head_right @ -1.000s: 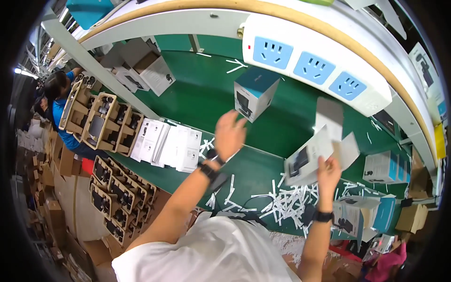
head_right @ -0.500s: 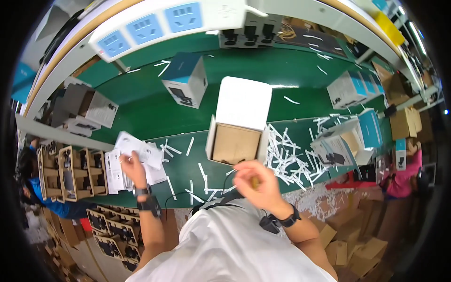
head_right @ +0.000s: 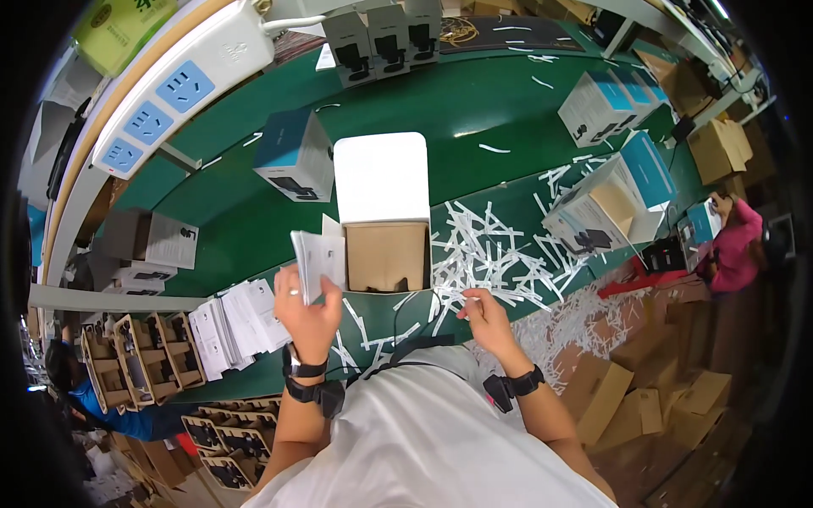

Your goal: The person places a manual into a white box, folds the inner flaps, and seals it with a sticker. They then slide the white box into a blue sleeve, apply another sticker to the sleeve, and set the package aside.

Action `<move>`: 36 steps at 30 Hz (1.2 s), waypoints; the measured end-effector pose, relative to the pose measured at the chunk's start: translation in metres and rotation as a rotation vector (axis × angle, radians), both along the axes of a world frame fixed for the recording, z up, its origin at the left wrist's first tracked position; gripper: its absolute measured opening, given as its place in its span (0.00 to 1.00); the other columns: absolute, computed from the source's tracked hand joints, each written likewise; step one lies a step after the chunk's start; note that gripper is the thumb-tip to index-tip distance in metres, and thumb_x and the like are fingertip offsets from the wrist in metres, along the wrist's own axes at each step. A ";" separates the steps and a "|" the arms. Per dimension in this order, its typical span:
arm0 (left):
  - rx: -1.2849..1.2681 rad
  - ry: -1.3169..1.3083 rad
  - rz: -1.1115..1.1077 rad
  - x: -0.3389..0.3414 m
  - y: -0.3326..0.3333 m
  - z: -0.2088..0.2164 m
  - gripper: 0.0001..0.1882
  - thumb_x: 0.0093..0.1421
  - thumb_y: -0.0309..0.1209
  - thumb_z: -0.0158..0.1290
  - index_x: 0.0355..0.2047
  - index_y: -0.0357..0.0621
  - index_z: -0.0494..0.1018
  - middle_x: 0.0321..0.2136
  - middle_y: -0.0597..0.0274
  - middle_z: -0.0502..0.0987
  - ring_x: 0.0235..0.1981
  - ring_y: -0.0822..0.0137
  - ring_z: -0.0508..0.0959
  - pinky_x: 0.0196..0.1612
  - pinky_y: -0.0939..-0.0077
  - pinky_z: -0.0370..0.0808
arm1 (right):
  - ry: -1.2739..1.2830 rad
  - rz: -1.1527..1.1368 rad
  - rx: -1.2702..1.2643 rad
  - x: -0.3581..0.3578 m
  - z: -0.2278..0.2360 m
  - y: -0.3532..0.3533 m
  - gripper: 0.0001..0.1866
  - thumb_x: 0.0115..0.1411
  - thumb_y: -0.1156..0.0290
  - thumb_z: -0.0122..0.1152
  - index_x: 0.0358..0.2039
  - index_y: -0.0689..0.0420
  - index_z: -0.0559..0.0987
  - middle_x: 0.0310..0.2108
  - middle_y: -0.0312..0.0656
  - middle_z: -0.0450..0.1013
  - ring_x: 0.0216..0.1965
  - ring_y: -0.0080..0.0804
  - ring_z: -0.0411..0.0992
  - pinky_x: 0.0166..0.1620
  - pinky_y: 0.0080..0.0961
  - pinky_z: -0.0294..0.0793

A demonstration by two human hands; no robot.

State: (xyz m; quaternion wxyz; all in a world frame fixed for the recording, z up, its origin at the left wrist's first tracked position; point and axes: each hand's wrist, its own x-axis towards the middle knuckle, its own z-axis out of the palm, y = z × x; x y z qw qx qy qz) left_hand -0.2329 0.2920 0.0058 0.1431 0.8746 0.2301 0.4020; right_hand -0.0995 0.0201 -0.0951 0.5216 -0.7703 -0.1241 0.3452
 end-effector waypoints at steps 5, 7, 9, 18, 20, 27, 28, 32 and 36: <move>-0.088 0.071 -0.027 0.005 -0.006 -0.007 0.30 0.44 0.31 0.69 0.48 0.42 0.71 0.45 0.51 0.71 0.40 0.51 0.76 0.38 0.61 0.76 | -0.331 0.036 0.043 0.007 0.013 0.011 0.10 0.62 0.75 0.63 0.44 0.60 0.81 0.34 0.34 0.77 0.27 0.13 0.66 0.32 0.15 0.66; -0.381 -0.021 -0.024 -0.001 -0.009 -0.009 0.39 0.44 0.36 0.72 0.55 0.42 0.68 0.46 0.53 0.73 0.39 0.58 0.76 0.38 0.64 0.75 | -0.300 0.009 0.080 0.016 0.042 0.019 0.11 0.61 0.76 0.64 0.44 0.60 0.82 0.37 0.35 0.77 0.26 0.14 0.66 0.32 0.15 0.65; -0.488 0.031 -0.008 -0.007 -0.005 -0.026 0.34 0.48 0.33 0.69 0.55 0.40 0.68 0.46 0.52 0.74 0.39 0.62 0.75 0.36 0.67 0.74 | -0.272 -0.006 0.122 0.024 0.070 0.033 0.12 0.59 0.76 0.66 0.45 0.60 0.83 0.40 0.36 0.78 0.26 0.15 0.66 0.31 0.15 0.65; -0.146 0.189 -0.481 0.021 -0.020 -0.036 0.40 0.55 0.31 0.64 0.68 0.46 0.62 0.66 0.44 0.63 0.66 0.43 0.65 0.66 0.55 0.65 | -0.758 0.472 0.141 0.024 0.071 0.070 0.26 0.62 0.58 0.59 0.58 0.55 0.76 0.61 0.48 0.72 0.47 0.44 0.79 0.45 0.29 0.79; 0.062 0.464 -0.506 0.025 -0.028 -0.046 0.40 0.54 0.37 0.65 0.67 0.50 0.65 0.68 0.53 0.63 0.67 0.47 0.64 0.66 0.54 0.64 | -0.540 0.288 0.288 0.039 0.065 0.071 0.22 0.64 0.60 0.52 0.55 0.56 0.76 0.56 0.50 0.74 0.44 0.42 0.79 0.42 0.29 0.79; 0.095 0.405 -0.487 0.027 -0.030 -0.057 0.38 0.53 0.36 0.65 0.66 0.51 0.66 0.67 0.52 0.64 0.67 0.48 0.65 0.66 0.55 0.64 | -0.956 0.053 -0.062 0.069 0.057 0.100 0.07 0.59 0.68 0.63 0.37 0.54 0.77 0.29 0.42 0.78 0.30 0.43 0.79 0.34 0.35 0.77; 0.092 0.404 -0.486 0.026 -0.030 -0.057 0.38 0.53 0.36 0.65 0.66 0.51 0.66 0.67 0.52 0.64 0.67 0.48 0.65 0.66 0.55 0.64 | -0.949 0.045 -0.087 0.069 0.056 0.100 0.07 0.59 0.68 0.63 0.37 0.54 0.77 0.30 0.42 0.79 0.31 0.44 0.79 0.33 0.35 0.77; 0.073 0.419 -0.492 0.027 -0.030 -0.056 0.37 0.55 0.37 0.63 0.66 0.52 0.67 0.68 0.52 0.63 0.67 0.47 0.64 0.66 0.53 0.63 | -0.971 0.025 -0.120 0.070 0.058 0.099 0.07 0.59 0.67 0.63 0.36 0.54 0.78 0.30 0.42 0.79 0.31 0.45 0.79 0.33 0.36 0.77; 0.058 0.414 -0.493 0.026 -0.029 -0.056 0.36 0.57 0.37 0.62 0.66 0.52 0.67 0.68 0.53 0.63 0.68 0.47 0.63 0.66 0.52 0.63 | -0.954 0.017 -0.136 0.069 0.059 0.101 0.06 0.59 0.67 0.63 0.34 0.54 0.78 0.29 0.42 0.79 0.31 0.45 0.79 0.33 0.36 0.77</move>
